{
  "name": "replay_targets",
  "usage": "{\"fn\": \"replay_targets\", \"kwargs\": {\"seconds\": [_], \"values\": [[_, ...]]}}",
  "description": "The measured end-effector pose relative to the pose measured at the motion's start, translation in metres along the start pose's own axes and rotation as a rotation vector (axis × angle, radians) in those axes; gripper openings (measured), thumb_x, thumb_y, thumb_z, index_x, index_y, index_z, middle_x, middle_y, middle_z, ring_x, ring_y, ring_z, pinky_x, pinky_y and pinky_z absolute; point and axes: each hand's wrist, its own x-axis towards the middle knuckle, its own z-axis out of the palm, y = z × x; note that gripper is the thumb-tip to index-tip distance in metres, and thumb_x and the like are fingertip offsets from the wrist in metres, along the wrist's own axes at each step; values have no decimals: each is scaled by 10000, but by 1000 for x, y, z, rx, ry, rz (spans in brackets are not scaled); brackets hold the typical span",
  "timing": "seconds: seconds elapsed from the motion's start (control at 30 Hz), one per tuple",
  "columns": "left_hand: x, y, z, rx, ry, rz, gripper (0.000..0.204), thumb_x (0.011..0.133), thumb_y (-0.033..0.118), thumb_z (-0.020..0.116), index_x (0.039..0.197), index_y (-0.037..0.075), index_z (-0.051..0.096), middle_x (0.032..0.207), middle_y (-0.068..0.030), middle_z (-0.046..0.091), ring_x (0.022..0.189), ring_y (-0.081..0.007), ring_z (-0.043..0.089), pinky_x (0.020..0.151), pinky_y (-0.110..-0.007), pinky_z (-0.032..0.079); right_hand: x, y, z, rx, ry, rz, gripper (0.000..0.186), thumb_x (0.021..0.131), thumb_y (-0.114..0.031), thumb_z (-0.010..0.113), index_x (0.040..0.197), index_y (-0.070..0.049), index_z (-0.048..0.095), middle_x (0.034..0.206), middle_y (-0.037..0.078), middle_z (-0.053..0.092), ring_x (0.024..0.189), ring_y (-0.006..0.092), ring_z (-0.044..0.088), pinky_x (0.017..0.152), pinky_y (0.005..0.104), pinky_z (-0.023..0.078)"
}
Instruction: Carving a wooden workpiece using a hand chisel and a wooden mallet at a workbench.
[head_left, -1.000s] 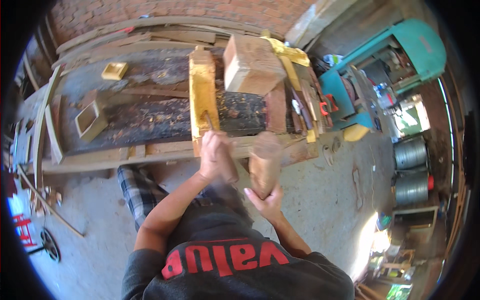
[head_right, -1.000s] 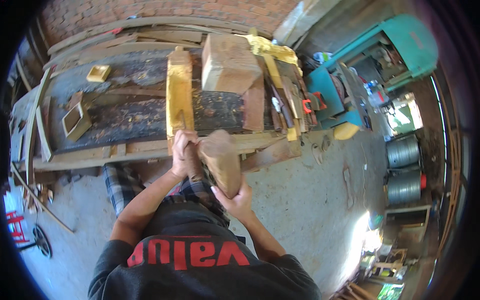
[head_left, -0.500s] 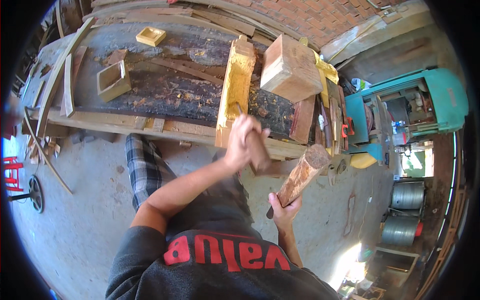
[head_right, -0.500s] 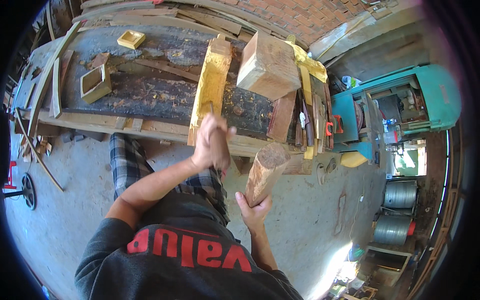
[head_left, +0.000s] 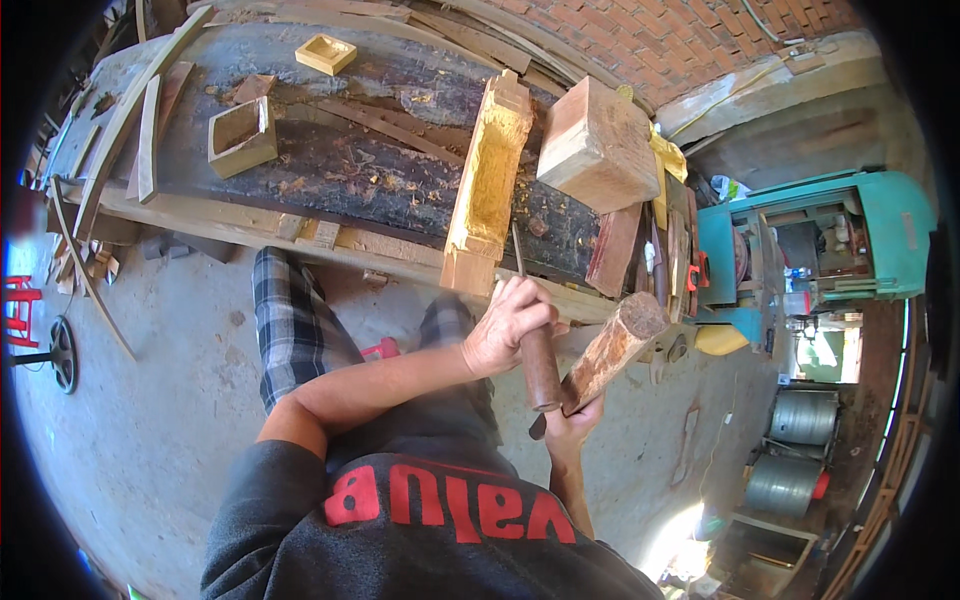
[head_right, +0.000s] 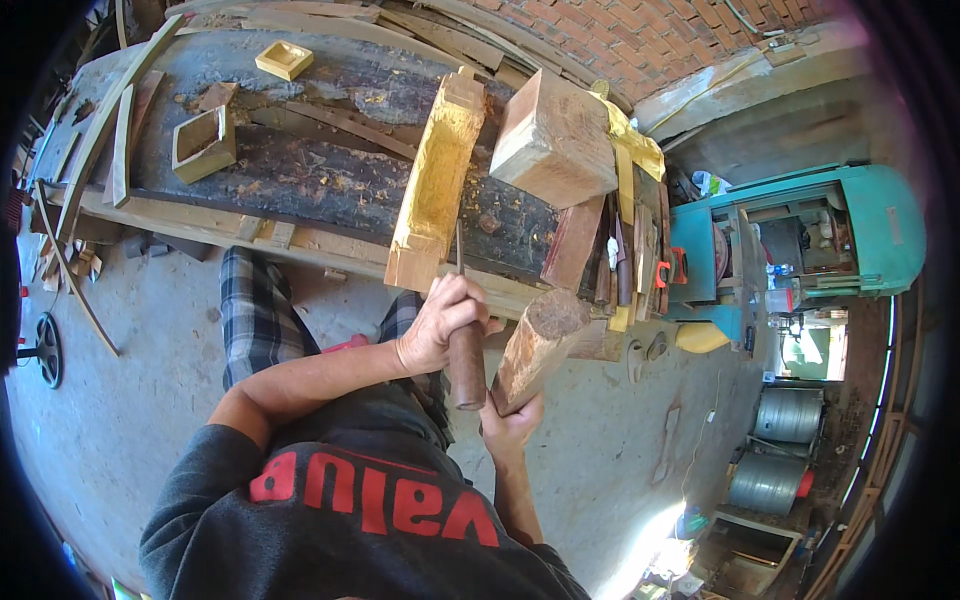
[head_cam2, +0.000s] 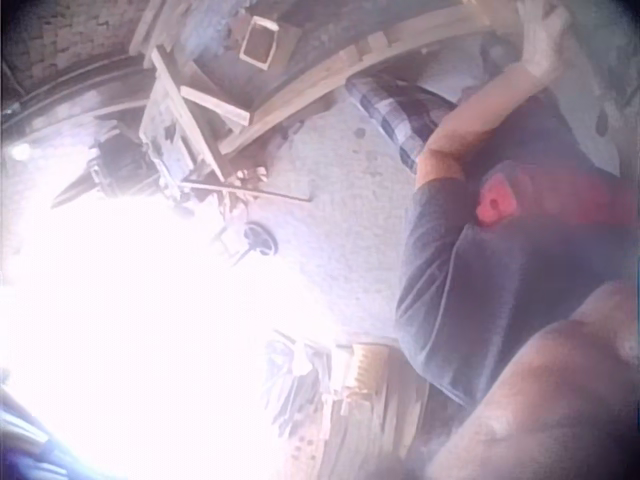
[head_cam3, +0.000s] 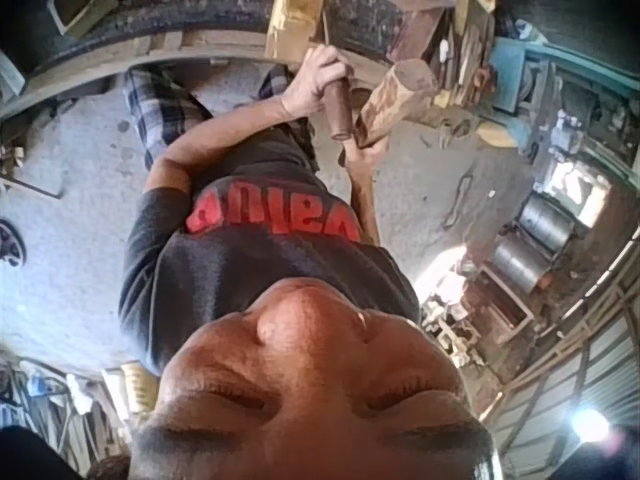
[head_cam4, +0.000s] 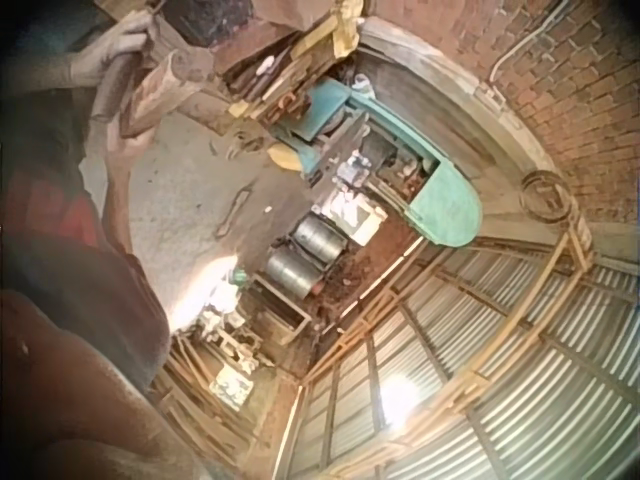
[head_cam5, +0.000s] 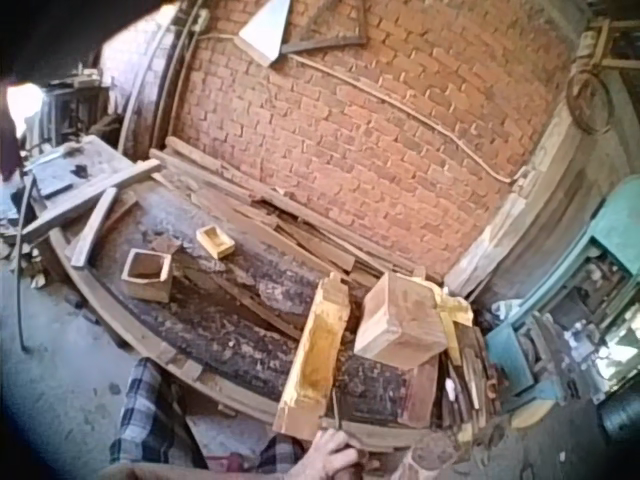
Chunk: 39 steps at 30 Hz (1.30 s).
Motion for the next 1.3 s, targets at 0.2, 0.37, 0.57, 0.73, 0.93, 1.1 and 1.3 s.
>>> {"fn": "replay_targets", "kwargs": {"seconds": [0.2,0.37,0.57,0.73,0.93,1.1,1.3], "values": [[18,-2,-2,-7,163,-188,255,821,197,774,874,112,540,907,-65,517,889,-295,502,804,-393,378,2,-2,-10,1,8,39,495,763,-134,817,1132,14,522,914,51,595,757,159,583,809,345,505],[24,-8,1,-4,220,-224,258,800,81,784,895,100,544,883,-64,547,843,-268,542,794,-375,439,5,-34,-28,-171,-95,-335,366,780,-83,757,1037,-3,508,786,53,592,668,159,588,804,354,518],[23,-18,10,-72,283,-247,245,842,186,757,874,114,526,882,-67,524,873,-300,511,804,-404,394,-4,-1,-6,-427,-90,-180,436,688,-205,875,978,0,621,840,111,689,716,296,677,720,407,529],[18,-19,4,-47,232,-188,237,835,166,756,885,121,528,902,-66,541,895,-295,525,795,-396,386,-21,6,-25,-117,-94,-144,362,740,-101,833,1002,-8,599,924,86,625,890,150,588,810,335,471],[8,-33,-2,56,91,-168,252,797,173,763,878,125,529,913,-76,522,897,-315,508,803,-394,378,-11,-2,8,-263,-1,-100,412,764,-110,824,1036,-9,533,889,69,581,832,151,574,755,336,477],[9,-24,5,57,133,-123,257,775,152,776,888,128,547,943,-84,512,903,-313,492,805,-400,382,-15,18,-8,-61,59,60,505,754,-109,847,1125,53,545,1004,100,615,888,184,602,793,353,502],[15,-8,9,34,182,-166,253,802,100,772,887,125,534,894,-56,549,867,-290,528,781,-378,390,-11,-1,-22,-85,34,1,490,754,-104,847,1106,47,542,963,79,602,877,165,581,786,336,492]]}}
